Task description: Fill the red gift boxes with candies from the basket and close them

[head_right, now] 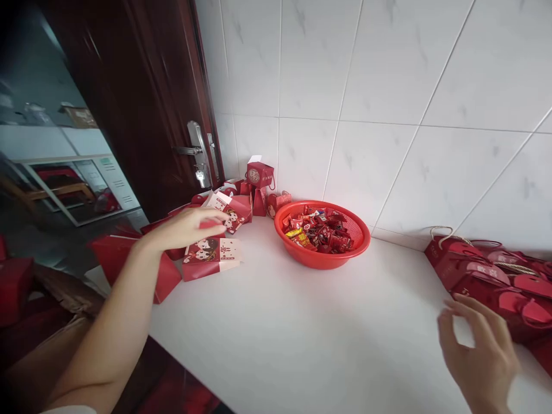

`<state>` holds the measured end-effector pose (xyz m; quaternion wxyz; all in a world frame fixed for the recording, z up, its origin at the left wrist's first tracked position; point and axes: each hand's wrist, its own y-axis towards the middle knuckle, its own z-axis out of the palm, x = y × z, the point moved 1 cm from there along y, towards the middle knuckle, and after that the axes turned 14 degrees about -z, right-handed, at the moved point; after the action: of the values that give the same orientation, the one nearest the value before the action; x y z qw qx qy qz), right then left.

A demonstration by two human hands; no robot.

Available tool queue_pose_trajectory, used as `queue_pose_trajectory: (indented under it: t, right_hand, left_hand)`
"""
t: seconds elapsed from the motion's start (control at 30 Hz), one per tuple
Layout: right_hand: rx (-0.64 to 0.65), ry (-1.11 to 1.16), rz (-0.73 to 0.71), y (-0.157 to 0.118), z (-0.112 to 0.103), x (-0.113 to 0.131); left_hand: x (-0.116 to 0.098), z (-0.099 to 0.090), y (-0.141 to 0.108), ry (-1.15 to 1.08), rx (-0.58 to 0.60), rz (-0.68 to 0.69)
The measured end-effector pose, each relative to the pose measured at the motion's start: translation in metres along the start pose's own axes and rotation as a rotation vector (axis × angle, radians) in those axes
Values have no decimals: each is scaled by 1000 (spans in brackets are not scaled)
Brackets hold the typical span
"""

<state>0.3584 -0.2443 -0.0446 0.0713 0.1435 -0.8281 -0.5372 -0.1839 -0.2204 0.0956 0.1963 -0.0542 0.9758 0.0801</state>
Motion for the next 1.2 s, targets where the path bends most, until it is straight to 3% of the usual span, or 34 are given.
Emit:
queue_pose_trajectory:
  t: [0.13, 0.37, 0.43, 0.53, 0.67, 0.77, 1.0, 1.2]
  right_hand:
    - [-1, 24, -163, 10, 2, 40]
    - [133, 189, -78, 6, 3, 47]
    - [144, 210, -82, 5, 5, 49]
    - [163, 251, -79, 4, 9, 54]
    - [214, 357, -55, -1, 16, 60]
    - [276, 423, -41, -6, 20, 62]
    - [332, 472, -29, -14, 24, 55]
    - [289, 468, -60, -17, 27, 55]
  left_hand:
    - [21, -20, -24, 65, -254, -82]
    - [55, -45, -52, 300, -352, -552]
    - [58, -47, -52, 312, -364, -581]
    - [46, -44, -44, 241, -383, -471]
    - [11, -30, -14, 69, -368, -277]
    - [-6, -11, 24, -6, -212, -226]
    - [4, 21, 120, 164, -170, -306]
    - [-14, 31, 159, 307, -78, -288]
